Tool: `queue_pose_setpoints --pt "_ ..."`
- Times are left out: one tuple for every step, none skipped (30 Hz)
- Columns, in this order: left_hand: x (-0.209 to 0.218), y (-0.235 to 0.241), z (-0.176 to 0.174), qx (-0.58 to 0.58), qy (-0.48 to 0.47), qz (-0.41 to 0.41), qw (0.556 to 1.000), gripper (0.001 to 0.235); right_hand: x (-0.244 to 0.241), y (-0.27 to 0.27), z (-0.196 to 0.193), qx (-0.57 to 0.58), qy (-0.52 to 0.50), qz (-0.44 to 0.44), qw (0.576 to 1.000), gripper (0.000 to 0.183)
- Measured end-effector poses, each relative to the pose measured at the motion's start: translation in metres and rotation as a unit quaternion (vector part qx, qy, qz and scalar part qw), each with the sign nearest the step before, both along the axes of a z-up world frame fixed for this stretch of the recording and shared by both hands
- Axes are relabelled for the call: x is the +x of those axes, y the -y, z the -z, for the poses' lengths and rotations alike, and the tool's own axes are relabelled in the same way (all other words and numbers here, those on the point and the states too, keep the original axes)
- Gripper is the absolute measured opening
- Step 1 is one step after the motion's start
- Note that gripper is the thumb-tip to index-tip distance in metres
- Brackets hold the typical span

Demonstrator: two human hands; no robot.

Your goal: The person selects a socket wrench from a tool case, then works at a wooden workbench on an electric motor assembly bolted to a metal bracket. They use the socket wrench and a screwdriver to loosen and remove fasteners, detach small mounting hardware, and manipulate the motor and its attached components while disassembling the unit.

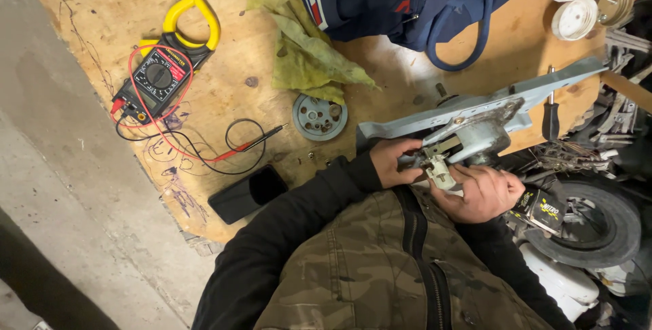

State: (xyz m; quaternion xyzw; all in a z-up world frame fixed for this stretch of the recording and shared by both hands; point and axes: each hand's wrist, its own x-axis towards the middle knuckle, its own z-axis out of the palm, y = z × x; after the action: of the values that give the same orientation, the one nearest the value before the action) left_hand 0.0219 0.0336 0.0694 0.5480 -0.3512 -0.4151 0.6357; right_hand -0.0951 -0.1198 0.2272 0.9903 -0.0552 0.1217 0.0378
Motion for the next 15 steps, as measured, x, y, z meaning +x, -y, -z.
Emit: queue_pose_setpoints --pt "0.0 0.0 -0.001 0.01 0.007 0.007 1.0 0.064 -0.001 0.001 0.001 0.008 0.003 0.003 1.0 0.032" --pt "-0.001 0.001 -0.002 0.02 0.014 0.014 1.0 0.063 -0.002 0.002 0.001 0.015 0.007 0.005 1.0 0.032" --pt "-0.001 0.001 -0.001 0.019 0.017 0.017 1.0 0.063 -0.004 0.003 0.001 0.013 0.009 0.008 1.0 0.032" --pt "0.0 0.002 0.0 0.025 0.049 0.016 0.998 0.062 -0.005 0.004 0.002 0.022 0.005 0.006 1.0 0.034" --pt "-0.002 0.002 0.001 0.032 0.081 0.014 0.996 0.062 -0.007 0.005 0.002 0.032 0.0 0.003 0.999 0.036" --pt "0.002 0.002 0.001 0.031 0.082 0.016 0.996 0.062 -0.008 0.005 0.001 0.031 0.002 0.004 1.0 0.036" --pt "0.007 0.001 0.0 0.024 0.076 0.035 0.996 0.063 -0.009 0.005 0.0 0.037 -0.002 0.005 0.999 0.035" --pt "0.011 0.0 0.0 0.016 0.071 0.054 0.996 0.064 -0.009 0.004 0.0 0.042 -0.005 0.005 0.999 0.035" --pt "0.013 0.001 0.0 0.017 0.072 0.055 0.996 0.064 -0.009 0.004 -0.001 0.042 -0.004 0.006 0.999 0.035" --pt "0.015 0.001 0.001 -0.002 0.08 0.068 0.994 0.065 -0.008 0.003 -0.003 0.045 -0.009 0.011 0.999 0.034" --pt "0.016 0.001 0.001 -0.02 0.088 0.08 0.993 0.067 -0.007 0.001 -0.005 0.048 -0.015 0.016 0.999 0.033" --pt "0.015 -0.001 -0.003 -0.019 0.088 0.08 0.993 0.067 -0.006 -0.001 -0.008 0.049 -0.015 0.016 0.999 0.033" --pt "0.016 -0.002 -0.007 -0.013 0.105 0.065 0.992 0.067 -0.003 -0.003 -0.012 0.052 -0.021 0.023 0.998 0.033" --pt "0.017 -0.003 -0.012 -0.008 0.122 0.049 0.991 0.068 -0.001 -0.006 -0.016 0.055 -0.027 0.03 0.998 0.033" --pt "0.018 -0.003 -0.015 -0.01 0.128 0.048 0.991 0.068 0.001 -0.006 -0.017 0.052 -0.021 0.03 0.998 0.033"
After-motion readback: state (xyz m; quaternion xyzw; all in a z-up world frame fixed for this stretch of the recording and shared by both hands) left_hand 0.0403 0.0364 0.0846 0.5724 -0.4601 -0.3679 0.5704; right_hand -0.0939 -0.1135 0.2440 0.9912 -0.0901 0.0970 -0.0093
